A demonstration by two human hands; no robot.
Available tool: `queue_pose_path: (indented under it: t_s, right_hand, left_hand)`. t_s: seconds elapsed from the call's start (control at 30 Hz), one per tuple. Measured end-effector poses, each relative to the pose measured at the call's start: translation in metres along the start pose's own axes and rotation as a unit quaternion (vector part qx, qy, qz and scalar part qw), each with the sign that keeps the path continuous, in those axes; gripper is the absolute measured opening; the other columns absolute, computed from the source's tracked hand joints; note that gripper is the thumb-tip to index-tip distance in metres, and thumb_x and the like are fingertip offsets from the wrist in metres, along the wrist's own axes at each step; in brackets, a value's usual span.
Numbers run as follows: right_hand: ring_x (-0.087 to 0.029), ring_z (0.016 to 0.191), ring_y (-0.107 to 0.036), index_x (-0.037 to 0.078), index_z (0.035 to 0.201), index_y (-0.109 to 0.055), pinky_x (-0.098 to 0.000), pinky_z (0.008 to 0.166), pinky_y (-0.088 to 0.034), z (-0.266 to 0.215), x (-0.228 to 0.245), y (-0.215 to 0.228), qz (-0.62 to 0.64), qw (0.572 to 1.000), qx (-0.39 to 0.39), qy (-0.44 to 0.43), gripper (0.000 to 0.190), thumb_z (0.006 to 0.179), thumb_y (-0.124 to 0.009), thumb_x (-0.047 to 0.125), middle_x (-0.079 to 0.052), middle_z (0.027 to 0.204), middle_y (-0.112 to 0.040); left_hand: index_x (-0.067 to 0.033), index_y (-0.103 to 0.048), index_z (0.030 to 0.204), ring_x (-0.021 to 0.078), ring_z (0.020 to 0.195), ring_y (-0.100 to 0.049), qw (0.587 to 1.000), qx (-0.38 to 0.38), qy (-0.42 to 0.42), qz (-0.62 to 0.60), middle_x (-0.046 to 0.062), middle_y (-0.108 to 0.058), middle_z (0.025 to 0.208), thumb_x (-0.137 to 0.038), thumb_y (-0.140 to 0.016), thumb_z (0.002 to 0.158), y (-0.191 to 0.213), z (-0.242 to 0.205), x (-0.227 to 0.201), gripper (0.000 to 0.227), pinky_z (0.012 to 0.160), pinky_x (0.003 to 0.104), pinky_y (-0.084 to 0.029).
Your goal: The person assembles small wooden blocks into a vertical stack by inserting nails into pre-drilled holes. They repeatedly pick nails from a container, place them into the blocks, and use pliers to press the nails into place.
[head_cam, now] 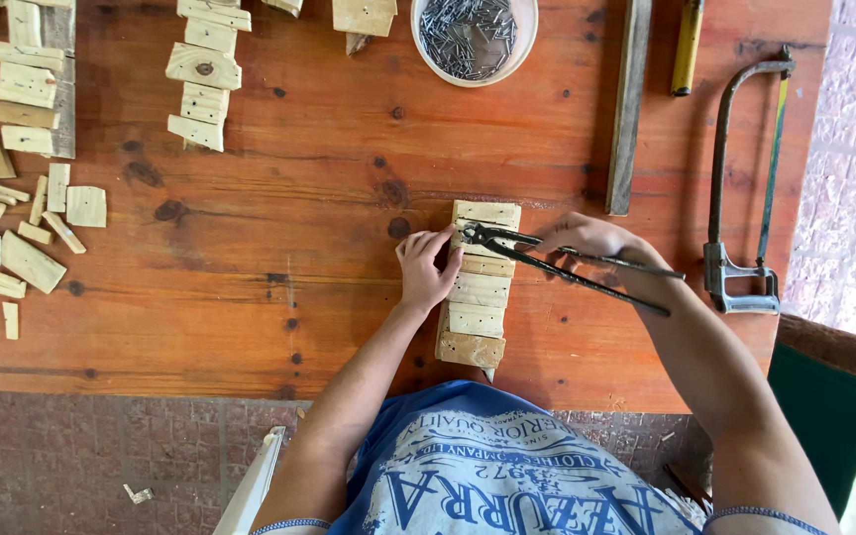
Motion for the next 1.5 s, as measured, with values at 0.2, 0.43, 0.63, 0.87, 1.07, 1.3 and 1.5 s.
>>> queue_pose_path:
  t_s: [0.2,0.43,0.63,0.87,1.07,1.3,1.5]
  right_hand:
    - [-0.032,0.071,-0.076,-0.004,0.131,-0.065,-0.0365,0.049,-0.066,-0.014,0.03,-0.049,-0.226,0.972,-0.038,-0.05,0.042,0.093,-0.063,0.013,-0.029,0.107,-0.072]
    - [-0.026,0.062,-0.075,0.01,0.08,-0.073,-0.0409,0.058,-0.061,0.015,0.026,-0.076,-0.491,0.861,-0.098,-0.09,0.034,0.087,-0.051,0.035,-0.007,0.062,-0.071]
    - [-0.036,0.064,-0.076,-0.002,0.117,-0.073,-0.0366,0.052,-0.067,0.024,0.028,-0.043,-0.277,0.955,-0.062,-0.085,0.035,0.09,-0.06,0.016,-0.026,0.095,-0.069]
    - [-0.029,0.062,-0.071,-0.022,0.116,-0.062,-0.0346,0.045,-0.063,-0.046,0.06,-0.061,-0.012,0.995,-0.1,-0.01,0.035,0.092,-0.059,0.003,-0.025,0.105,-0.052]
    - [-0.032,0.055,-0.071,-0.016,0.124,-0.062,-0.032,0.035,-0.05,-0.078,0.035,-0.051,0.046,0.979,-0.196,0.015,0.042,0.092,-0.062,0.012,-0.029,0.078,-0.066]
    - [-0.045,0.056,-0.073,-0.021,0.125,-0.061,-0.046,0.035,-0.061,-0.092,-0.025,-0.063,0.15,0.962,-0.077,0.213,0.045,0.081,-0.06,-0.01,-0.04,0.075,-0.069]
    - [-0.043,0.055,-0.071,-0.025,0.128,-0.055,-0.0428,0.029,-0.057,-0.096,-0.051,-0.075,0.244,0.932,-0.054,0.264,0.051,0.078,-0.054,-0.016,-0.046,0.112,-0.066]
  left_hand:
    - [-0.0184,-0.072,0.125,0.0189,0.11,-0.06,1.0,0.011,0.004,0.004,-0.001,-0.07,0.108,-0.04,-0.07,0.094,0.002,0.0,-0.002,0.038,0.098,0.042,-0.033]
    - [-0.0195,-0.073,0.123,0.0186,0.107,-0.061,1.0,-0.013,-0.021,0.016,-0.002,-0.069,0.104,-0.04,-0.07,0.093,-0.001,0.0,0.002,0.037,0.097,0.042,-0.035]
    - [-0.0202,-0.073,0.123,0.0175,0.106,-0.062,1.0,-0.017,-0.023,0.013,-0.003,-0.069,0.104,-0.037,-0.071,0.092,-0.001,-0.001,0.003,0.036,0.097,0.041,-0.035]
    - [-0.0199,-0.073,0.126,0.0196,0.108,-0.061,1.0,-0.01,-0.011,0.02,-0.001,-0.069,0.104,-0.039,-0.069,0.092,-0.006,-0.003,0.006,0.038,0.098,0.044,-0.035]
    - [-0.0201,-0.072,0.129,0.0218,0.108,-0.061,1.0,0.004,0.01,0.004,0.001,-0.071,0.105,-0.037,-0.07,0.093,0.006,0.002,-0.007,0.04,0.099,0.048,-0.035]
    - [-0.0163,-0.062,0.141,0.0272,0.11,-0.064,0.991,-0.005,-0.087,-0.098,0.009,-0.07,0.12,-0.033,-0.068,0.099,0.034,0.046,-0.063,0.045,0.096,0.045,-0.044]
    - [-0.0212,-0.077,0.111,0.0169,0.083,-0.071,0.965,-0.018,-0.252,-0.073,-0.004,-0.074,0.103,-0.02,-0.073,0.095,0.043,0.075,-0.084,0.017,0.079,0.033,-0.054]
Point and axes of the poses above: each hand's wrist, its own z-axis towards the middle knuckle, its own y-axis out of the back of the hand, x = y × z, the point moved 1 cm from there along z, towards the middle knuckle
